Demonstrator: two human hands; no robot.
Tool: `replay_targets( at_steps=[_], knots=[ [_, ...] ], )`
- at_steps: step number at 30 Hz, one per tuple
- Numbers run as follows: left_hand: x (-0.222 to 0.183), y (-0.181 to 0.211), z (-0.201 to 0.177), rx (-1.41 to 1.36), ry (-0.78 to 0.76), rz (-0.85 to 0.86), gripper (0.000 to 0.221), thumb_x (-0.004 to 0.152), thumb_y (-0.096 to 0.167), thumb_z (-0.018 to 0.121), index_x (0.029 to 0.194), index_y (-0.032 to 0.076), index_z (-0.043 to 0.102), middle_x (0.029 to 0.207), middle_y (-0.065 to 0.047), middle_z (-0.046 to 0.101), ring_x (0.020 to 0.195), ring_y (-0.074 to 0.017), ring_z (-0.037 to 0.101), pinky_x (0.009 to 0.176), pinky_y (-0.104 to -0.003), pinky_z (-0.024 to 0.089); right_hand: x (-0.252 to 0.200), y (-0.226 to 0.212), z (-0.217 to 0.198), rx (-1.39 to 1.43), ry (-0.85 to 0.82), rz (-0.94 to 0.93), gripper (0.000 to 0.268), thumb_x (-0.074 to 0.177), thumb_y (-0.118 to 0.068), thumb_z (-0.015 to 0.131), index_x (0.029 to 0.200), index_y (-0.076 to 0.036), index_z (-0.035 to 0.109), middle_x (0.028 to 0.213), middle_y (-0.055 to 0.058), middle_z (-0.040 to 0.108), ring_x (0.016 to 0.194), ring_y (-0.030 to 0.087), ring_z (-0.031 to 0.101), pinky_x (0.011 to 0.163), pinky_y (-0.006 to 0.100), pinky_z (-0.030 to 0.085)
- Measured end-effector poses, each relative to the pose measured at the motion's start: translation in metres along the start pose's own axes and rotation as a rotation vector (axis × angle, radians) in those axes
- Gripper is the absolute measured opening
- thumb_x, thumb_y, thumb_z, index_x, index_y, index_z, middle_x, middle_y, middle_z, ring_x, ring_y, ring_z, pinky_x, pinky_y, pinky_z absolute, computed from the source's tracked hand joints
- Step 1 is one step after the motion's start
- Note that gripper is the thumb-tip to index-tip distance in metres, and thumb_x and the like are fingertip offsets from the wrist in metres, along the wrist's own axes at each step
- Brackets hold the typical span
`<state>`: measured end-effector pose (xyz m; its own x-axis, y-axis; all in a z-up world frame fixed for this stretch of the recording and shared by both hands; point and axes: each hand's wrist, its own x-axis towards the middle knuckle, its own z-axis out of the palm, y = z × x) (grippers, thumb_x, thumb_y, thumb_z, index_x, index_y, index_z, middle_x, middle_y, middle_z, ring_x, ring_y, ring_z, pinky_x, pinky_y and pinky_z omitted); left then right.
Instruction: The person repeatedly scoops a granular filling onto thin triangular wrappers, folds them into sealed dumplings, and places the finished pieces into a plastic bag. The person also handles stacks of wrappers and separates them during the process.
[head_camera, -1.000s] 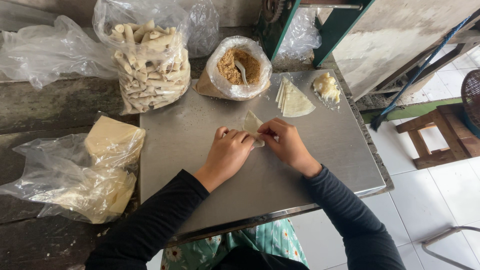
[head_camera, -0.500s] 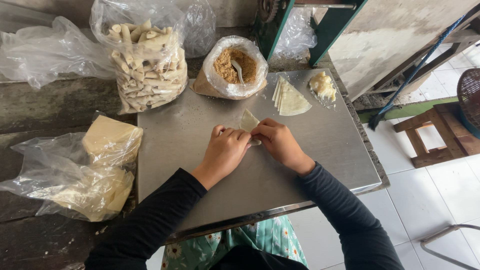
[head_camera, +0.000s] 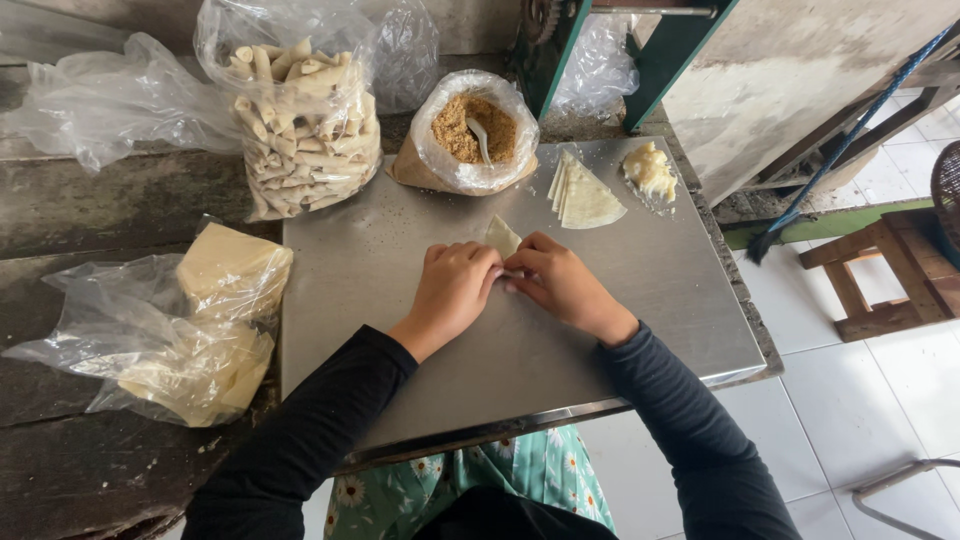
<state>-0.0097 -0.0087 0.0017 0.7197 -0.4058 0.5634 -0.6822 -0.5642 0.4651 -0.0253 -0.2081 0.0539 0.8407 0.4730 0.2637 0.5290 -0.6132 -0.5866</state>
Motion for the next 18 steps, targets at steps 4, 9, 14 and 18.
replay_targets(
  at_steps=[4,9,14,18],
  knots=[
    [0.005,0.003,-0.004,0.000,-0.015,-0.036,0.011,0.094,0.022,0.070,0.092,0.011,0.065,0.084,-0.003,0.071,0.083,-0.0243,0.067,0.084,-0.042,0.039,0.001,0.007,0.007,-0.026,0.073,-0.028,0.012,0.091,-0.007,0.070,0.103,-0.004,0.072,0.102,0.013,0.066,0.082,0.033,0.068,0.075,0.039,0.055],
    [0.006,0.007,-0.005,0.063,0.004,-0.022,0.013,0.093,0.023,0.071,0.085,0.014,0.068,0.078,-0.003,0.071,0.078,-0.0241,0.067,0.080,-0.042,0.038,0.004,0.016,0.006,-0.012,0.044,-0.015,0.010,0.092,-0.007,0.069,0.101,-0.004,0.073,0.099,0.013,0.066,0.083,0.034,0.068,0.077,0.039,0.055],
    [0.006,0.006,0.003,0.032,0.060,-0.066,0.011,0.092,0.020,0.071,0.084,0.013,0.069,0.077,-0.004,0.071,0.077,-0.0247,0.068,0.079,-0.042,0.037,0.000,0.022,0.011,-0.012,0.040,0.034,0.013,0.088,-0.011,0.074,0.099,-0.003,0.073,0.097,0.014,0.066,0.081,0.034,0.067,0.075,0.039,0.053],
    [0.007,0.005,0.007,0.019,0.025,-0.162,0.013,0.093,0.020,0.071,0.082,0.013,0.071,0.073,-0.005,0.072,0.072,-0.0266,0.068,0.079,-0.044,0.040,0.012,0.035,0.017,-0.105,0.069,-0.002,0.008,0.087,-0.009,0.075,0.093,-0.005,0.076,0.089,0.013,0.072,0.081,0.031,0.070,0.074,0.039,0.055]
  ],
)
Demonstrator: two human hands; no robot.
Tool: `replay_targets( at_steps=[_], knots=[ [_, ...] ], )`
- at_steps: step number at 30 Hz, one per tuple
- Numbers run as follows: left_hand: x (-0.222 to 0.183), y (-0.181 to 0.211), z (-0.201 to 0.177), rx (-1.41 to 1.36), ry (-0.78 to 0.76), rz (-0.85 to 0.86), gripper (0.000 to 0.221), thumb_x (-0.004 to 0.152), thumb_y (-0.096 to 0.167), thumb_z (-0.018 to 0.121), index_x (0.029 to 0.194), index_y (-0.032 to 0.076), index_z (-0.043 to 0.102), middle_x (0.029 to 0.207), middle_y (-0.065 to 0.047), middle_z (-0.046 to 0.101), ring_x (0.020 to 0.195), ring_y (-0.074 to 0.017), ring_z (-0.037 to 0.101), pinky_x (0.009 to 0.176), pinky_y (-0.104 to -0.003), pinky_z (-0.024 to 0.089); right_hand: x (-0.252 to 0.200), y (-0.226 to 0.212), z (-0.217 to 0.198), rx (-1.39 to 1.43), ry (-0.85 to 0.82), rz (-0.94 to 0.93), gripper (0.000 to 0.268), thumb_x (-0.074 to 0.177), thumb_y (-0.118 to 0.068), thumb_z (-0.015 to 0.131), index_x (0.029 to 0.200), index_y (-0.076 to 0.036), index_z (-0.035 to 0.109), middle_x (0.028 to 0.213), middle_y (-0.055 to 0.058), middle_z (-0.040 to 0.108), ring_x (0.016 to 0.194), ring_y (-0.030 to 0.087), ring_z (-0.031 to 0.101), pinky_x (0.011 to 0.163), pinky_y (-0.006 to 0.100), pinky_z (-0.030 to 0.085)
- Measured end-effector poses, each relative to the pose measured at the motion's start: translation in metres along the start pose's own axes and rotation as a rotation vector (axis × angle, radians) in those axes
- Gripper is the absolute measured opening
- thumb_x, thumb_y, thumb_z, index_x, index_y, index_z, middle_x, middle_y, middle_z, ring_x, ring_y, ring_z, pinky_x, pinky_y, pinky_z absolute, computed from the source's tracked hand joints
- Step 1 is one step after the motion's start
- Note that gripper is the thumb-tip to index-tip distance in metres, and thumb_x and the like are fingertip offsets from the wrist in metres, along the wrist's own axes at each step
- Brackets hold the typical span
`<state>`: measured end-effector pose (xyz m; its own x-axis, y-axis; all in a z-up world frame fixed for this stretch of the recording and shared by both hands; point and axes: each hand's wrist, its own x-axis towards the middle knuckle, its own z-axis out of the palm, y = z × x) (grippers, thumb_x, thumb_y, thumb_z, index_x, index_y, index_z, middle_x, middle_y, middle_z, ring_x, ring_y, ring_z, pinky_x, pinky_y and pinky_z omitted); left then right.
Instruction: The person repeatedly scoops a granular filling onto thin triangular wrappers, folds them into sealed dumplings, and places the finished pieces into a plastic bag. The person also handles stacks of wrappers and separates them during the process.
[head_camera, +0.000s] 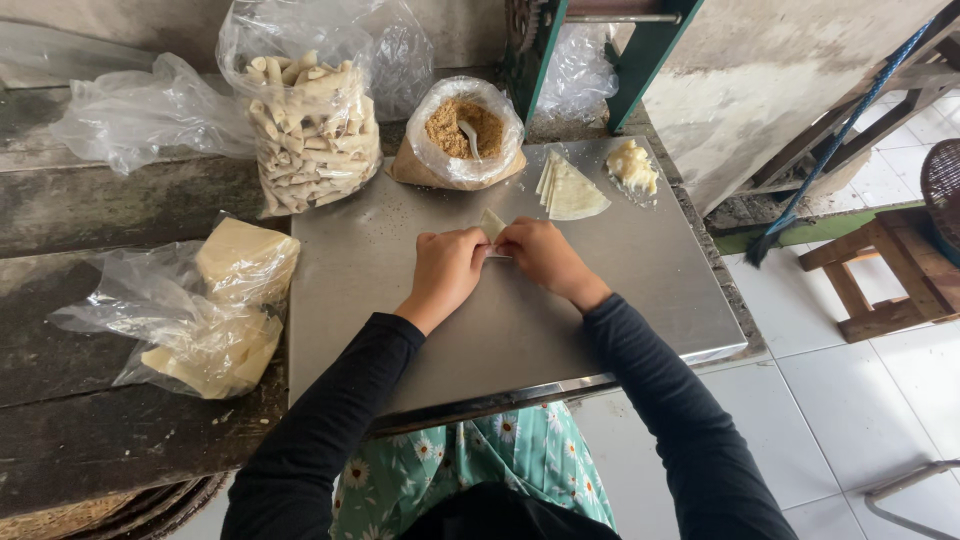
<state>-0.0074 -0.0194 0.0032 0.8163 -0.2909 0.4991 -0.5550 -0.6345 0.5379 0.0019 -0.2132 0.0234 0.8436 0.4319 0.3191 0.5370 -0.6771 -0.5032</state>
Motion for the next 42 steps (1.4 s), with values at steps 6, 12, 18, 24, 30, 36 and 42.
replay_targets(
  at_steps=[6,12,18,24,30,36,42],
  knots=[
    [0.027,-0.009,0.004,-0.029,-0.163,-0.290,0.008,0.081,0.023,0.077,0.081,0.015,0.078,0.081,-0.003,0.077,0.079,-0.0262,0.072,0.075,-0.048,0.047,0.050,0.026,-0.010,0.114,-0.375,0.270,0.011,0.077,-0.010,0.079,0.081,-0.001,0.074,0.073,0.010,0.074,0.062,0.019,0.074,0.059,0.037,0.060],
    [0.030,-0.016,-0.002,-0.123,-0.238,-0.145,0.010,0.083,0.026,0.077,0.087,0.017,0.076,0.083,-0.001,0.075,0.082,-0.0223,0.073,0.077,-0.042,0.048,0.050,0.025,-0.011,0.012,-0.323,0.085,0.021,0.071,-0.013,0.086,0.080,-0.001,0.071,0.076,0.014,0.072,0.071,0.026,0.071,0.063,0.039,0.054],
    [0.008,-0.020,0.001,0.116,-0.085,0.252,0.013,0.081,0.025,0.076,0.080,0.013,0.071,0.077,-0.005,0.070,0.083,-0.0262,0.067,0.082,-0.043,0.037,0.003,0.012,-0.006,0.044,-0.099,-0.032,0.012,0.087,-0.011,0.073,0.095,-0.004,0.067,0.090,0.013,0.069,0.080,0.032,0.070,0.073,0.040,0.056],
    [0.005,-0.010,0.010,0.380,0.037,0.357,0.006,0.093,0.013,0.069,0.088,0.014,0.071,0.085,-0.002,0.069,0.090,-0.0209,0.066,0.091,-0.039,0.039,-0.012,0.000,0.010,-0.120,0.143,-0.119,0.011,0.091,-0.013,0.071,0.097,-0.004,0.067,0.095,0.014,0.067,0.086,0.038,0.067,0.076,0.043,0.054],
    [0.033,-0.009,-0.006,0.037,-0.314,-0.425,0.023,0.080,0.042,0.082,0.084,0.020,0.077,0.082,0.000,0.073,0.081,-0.0232,0.067,0.082,-0.045,0.037,0.019,0.029,-0.002,0.049,-0.157,0.335,0.022,0.087,-0.028,0.080,0.092,-0.007,0.075,0.085,0.015,0.068,0.079,0.033,0.066,0.071,0.040,0.051],
    [0.026,-0.010,-0.005,0.025,-0.101,-0.187,0.016,0.080,0.036,0.081,0.081,0.020,0.080,0.082,0.001,0.073,0.090,-0.0260,0.063,0.076,-0.048,0.037,0.018,0.035,0.004,0.054,-0.044,0.091,0.018,0.085,-0.022,0.080,0.090,-0.007,0.071,0.092,0.012,0.062,0.088,0.029,0.061,0.077,0.038,0.050],
    [0.023,-0.023,-0.001,0.115,-0.047,0.146,0.017,0.077,0.035,0.081,0.073,0.019,0.077,0.083,0.002,0.068,0.094,-0.0231,0.060,0.087,-0.046,0.033,0.003,0.026,0.001,0.053,-0.001,-0.073,0.015,0.085,-0.017,0.077,0.093,-0.008,0.068,0.099,0.012,0.058,0.096,0.030,0.058,0.085,0.038,0.049]
  ],
)
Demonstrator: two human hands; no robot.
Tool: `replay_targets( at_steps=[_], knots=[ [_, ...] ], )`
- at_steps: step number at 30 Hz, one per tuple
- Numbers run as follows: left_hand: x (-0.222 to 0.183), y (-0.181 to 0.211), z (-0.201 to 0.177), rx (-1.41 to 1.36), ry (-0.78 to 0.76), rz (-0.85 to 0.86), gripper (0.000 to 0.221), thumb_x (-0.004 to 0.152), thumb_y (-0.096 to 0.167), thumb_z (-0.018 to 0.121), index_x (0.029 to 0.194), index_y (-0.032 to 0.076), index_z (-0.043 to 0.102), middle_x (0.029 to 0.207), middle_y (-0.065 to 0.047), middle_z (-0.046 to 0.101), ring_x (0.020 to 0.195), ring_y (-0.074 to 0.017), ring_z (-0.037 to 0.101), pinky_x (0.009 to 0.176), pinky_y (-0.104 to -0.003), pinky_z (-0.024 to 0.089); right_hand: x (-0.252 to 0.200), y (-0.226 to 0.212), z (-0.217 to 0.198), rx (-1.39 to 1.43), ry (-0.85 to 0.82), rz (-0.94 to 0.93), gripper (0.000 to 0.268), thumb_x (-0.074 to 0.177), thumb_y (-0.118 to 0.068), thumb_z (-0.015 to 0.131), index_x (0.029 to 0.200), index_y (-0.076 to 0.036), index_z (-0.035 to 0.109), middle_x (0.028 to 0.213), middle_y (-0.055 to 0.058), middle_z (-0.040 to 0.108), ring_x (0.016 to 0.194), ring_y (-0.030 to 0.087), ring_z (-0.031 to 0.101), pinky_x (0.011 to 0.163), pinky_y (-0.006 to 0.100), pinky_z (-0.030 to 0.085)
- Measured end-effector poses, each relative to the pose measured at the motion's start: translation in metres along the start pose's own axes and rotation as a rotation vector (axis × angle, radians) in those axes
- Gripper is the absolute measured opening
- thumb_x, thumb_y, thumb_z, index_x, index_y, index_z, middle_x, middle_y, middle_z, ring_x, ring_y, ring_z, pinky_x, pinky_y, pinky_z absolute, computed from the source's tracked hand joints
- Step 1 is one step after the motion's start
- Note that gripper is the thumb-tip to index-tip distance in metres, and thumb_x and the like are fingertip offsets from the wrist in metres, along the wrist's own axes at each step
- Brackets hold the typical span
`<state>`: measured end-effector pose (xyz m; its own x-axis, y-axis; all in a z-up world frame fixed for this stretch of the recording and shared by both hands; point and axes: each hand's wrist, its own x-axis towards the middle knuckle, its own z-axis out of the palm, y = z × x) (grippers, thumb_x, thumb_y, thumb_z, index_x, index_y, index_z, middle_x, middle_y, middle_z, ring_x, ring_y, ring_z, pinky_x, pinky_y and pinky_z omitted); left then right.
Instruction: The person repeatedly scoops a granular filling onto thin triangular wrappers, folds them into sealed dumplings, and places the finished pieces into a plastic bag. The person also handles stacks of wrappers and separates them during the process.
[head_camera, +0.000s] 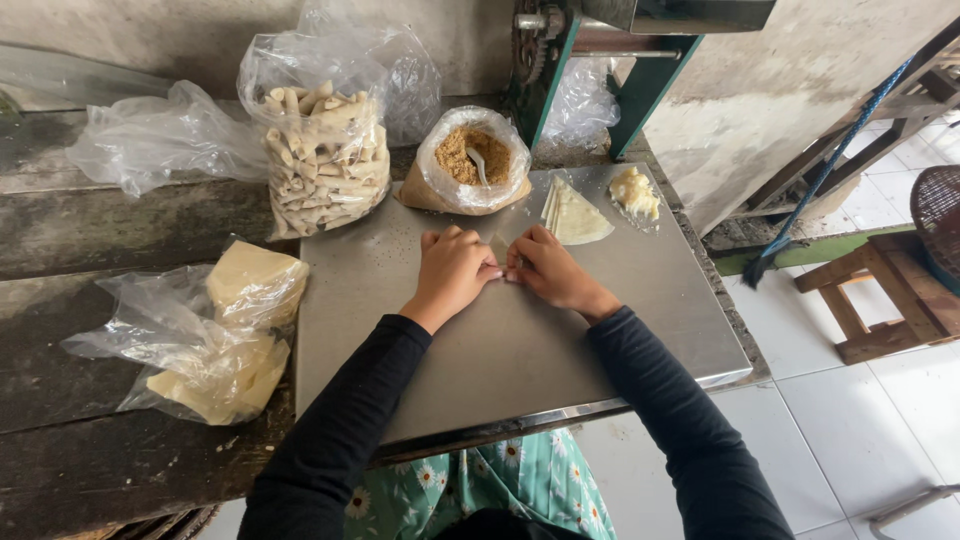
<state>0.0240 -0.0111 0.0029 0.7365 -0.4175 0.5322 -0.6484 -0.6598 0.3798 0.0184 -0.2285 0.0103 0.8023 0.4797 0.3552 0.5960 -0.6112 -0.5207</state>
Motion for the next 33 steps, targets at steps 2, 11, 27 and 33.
replay_targets(
  at_steps=[2,11,27,33],
  knots=[
    [0.000,0.000,0.003,0.060,0.038,0.029,0.015,0.082,0.032,0.080,0.078,0.018,0.076,0.086,0.001,0.068,0.096,-0.0233,0.060,0.088,-0.045,0.035,0.001,-0.001,0.002,-0.023,0.046,0.011,0.012,0.087,-0.017,0.075,0.094,-0.009,0.069,0.099,0.011,0.059,0.097,0.030,0.058,0.087,0.038,0.049],
    [0.004,0.000,0.014,-0.145,0.056,-0.295,0.012,0.083,0.030,0.080,0.081,0.018,0.077,0.088,0.002,0.068,0.095,-0.0247,0.060,0.081,-0.047,0.035,0.011,0.009,0.009,0.051,0.115,0.335,0.016,0.082,-0.022,0.082,0.088,-0.009,0.075,0.102,0.011,0.056,0.092,0.026,0.057,0.082,0.035,0.050],
    [0.000,0.008,0.006,-0.179,-0.065,-0.447,0.011,0.082,0.028,0.082,0.084,0.019,0.076,0.090,0.000,0.069,0.097,-0.0248,0.060,0.084,-0.048,0.035,0.008,0.012,0.008,0.031,0.066,0.330,0.011,0.085,-0.021,0.079,0.091,-0.014,0.075,0.100,0.009,0.058,0.098,0.029,0.058,0.088,0.038,0.047],
    [-0.003,0.005,0.008,-0.019,0.107,-0.087,0.011,0.080,0.028,0.083,0.080,0.019,0.077,0.087,0.002,0.067,0.097,-0.0241,0.060,0.086,-0.046,0.036,0.005,0.000,-0.001,-0.069,0.088,0.130,0.013,0.082,-0.020,0.081,0.092,-0.014,0.076,0.102,0.010,0.060,0.104,0.032,0.055,0.093,0.042,0.040]
  ],
)
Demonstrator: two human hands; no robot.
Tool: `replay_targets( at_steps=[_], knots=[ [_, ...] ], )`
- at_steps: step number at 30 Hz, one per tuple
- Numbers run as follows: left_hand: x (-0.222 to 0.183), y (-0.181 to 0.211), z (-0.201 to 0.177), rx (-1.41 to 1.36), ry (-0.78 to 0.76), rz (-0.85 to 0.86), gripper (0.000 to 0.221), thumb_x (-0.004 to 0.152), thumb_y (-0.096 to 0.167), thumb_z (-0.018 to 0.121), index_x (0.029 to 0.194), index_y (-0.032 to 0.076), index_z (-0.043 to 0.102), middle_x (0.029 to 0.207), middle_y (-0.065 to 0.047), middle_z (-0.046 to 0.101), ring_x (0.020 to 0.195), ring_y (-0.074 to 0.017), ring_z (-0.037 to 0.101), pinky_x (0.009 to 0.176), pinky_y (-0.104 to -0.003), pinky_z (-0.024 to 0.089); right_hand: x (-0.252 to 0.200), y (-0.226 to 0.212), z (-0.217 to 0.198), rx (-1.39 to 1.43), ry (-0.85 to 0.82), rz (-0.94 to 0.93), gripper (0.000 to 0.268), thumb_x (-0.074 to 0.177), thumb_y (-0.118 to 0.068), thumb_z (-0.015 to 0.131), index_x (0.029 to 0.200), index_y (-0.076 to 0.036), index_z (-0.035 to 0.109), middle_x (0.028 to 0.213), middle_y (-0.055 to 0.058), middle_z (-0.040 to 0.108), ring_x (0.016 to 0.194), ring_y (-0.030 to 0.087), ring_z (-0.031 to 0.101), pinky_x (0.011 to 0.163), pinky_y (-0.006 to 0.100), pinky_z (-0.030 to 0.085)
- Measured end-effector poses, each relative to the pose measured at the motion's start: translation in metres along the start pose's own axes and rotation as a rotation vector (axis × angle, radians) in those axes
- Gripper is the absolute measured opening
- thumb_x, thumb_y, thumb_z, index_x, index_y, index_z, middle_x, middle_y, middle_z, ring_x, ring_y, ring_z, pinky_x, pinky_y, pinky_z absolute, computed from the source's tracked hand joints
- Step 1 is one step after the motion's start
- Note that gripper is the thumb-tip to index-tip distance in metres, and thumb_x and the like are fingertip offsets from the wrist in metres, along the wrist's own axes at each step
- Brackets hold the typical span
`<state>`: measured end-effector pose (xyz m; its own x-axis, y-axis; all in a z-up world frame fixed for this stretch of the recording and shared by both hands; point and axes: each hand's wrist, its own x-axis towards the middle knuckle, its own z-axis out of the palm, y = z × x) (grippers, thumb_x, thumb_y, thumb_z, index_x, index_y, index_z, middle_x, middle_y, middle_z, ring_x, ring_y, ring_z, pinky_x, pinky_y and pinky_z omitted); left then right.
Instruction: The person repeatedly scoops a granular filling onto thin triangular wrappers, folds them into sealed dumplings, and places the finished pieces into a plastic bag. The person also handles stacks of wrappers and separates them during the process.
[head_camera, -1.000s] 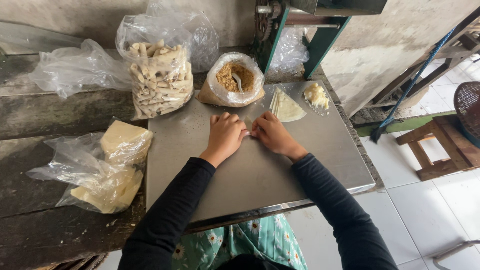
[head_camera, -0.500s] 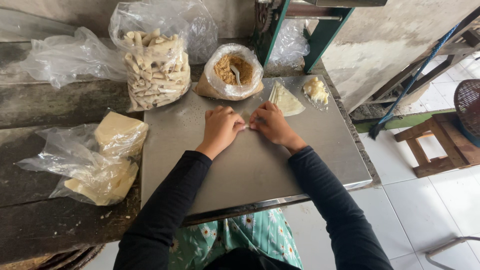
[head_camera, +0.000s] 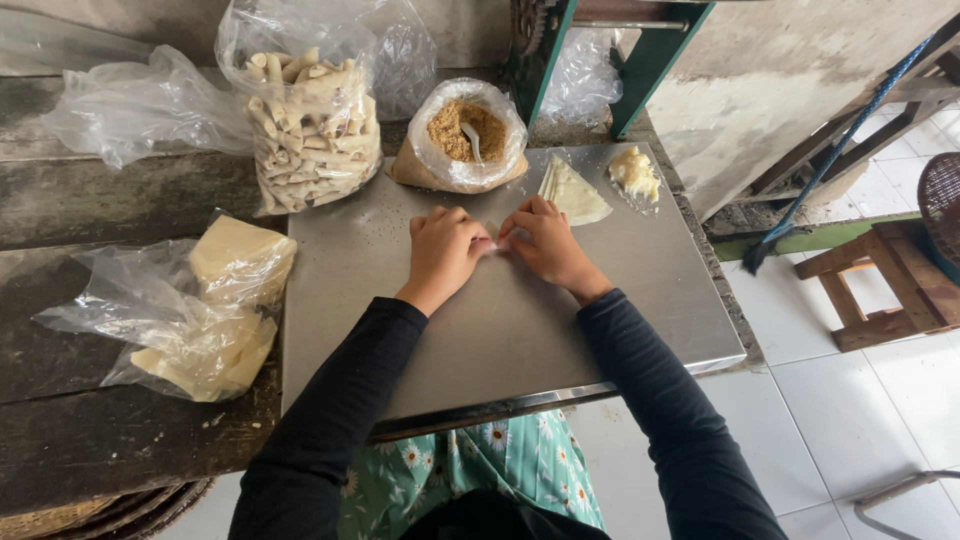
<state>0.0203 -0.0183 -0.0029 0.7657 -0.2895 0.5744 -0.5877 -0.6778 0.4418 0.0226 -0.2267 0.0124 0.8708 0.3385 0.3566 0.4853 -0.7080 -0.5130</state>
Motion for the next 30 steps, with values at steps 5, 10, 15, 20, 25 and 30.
replay_targets(
  at_steps=[5,10,15,20,25,30],
  knots=[
    [-0.002,-0.002,0.007,0.067,0.014,0.047,0.010,0.085,0.027,0.081,0.084,0.018,0.076,0.090,0.001,0.066,0.098,-0.0242,0.059,0.089,-0.045,0.036,-0.001,0.004,0.003,0.004,0.004,-0.028,0.011,0.087,-0.020,0.077,0.096,-0.014,0.075,0.103,0.008,0.060,0.107,0.030,0.055,0.097,0.041,0.041],
    [-0.001,0.002,0.007,0.023,-0.076,-0.194,0.010,0.087,0.027,0.078,0.083,0.018,0.077,0.091,0.000,0.068,0.102,-0.0259,0.060,0.086,-0.048,0.035,0.004,0.003,0.005,0.089,-0.161,0.269,0.012,0.087,-0.028,0.077,0.093,-0.017,0.075,0.099,0.004,0.059,0.096,0.024,0.062,0.091,0.037,0.049],
    [0.003,0.004,0.006,-0.057,-0.044,-0.353,0.015,0.081,0.031,0.080,0.088,0.018,0.075,0.095,0.001,0.068,0.101,-0.0272,0.059,0.084,-0.049,0.035,-0.003,-0.021,0.003,-0.039,0.028,0.177,0.008,0.083,-0.021,0.078,0.090,-0.018,0.079,0.100,0.005,0.061,0.103,0.024,0.057,0.093,0.040,0.039],
    [0.002,0.005,0.004,-0.041,0.064,-0.291,0.015,0.087,0.025,0.076,0.098,0.016,0.071,0.103,-0.003,0.064,0.104,-0.0291,0.057,0.086,-0.049,0.036,-0.021,-0.042,0.000,-0.410,0.035,-0.060,0.039,0.083,0.002,0.063,0.108,-0.023,0.079,0.114,0.003,0.060,0.112,0.024,0.054,0.095,0.041,0.036],
    [-0.001,0.010,0.003,0.054,0.115,-0.112,0.013,0.085,0.012,0.070,0.097,0.016,0.073,0.109,-0.003,0.061,0.108,-0.0269,0.055,0.090,-0.047,0.033,-0.022,-0.038,0.007,-0.645,0.061,-0.134,0.047,0.083,-0.004,0.061,0.124,-0.025,0.071,0.130,0.005,0.058,0.122,0.025,0.051,0.100,0.045,0.035],
    [-0.004,0.015,0.006,0.195,0.063,0.015,0.020,0.080,0.010,0.071,0.099,0.011,0.076,0.111,-0.001,0.061,0.108,-0.0240,0.053,0.094,-0.044,0.032,-0.012,-0.024,0.016,-0.722,0.054,-0.141,0.055,0.087,-0.007,0.060,0.139,-0.025,0.062,0.136,0.009,0.054,0.127,0.028,0.049,0.102,0.050,0.033]
  ],
)
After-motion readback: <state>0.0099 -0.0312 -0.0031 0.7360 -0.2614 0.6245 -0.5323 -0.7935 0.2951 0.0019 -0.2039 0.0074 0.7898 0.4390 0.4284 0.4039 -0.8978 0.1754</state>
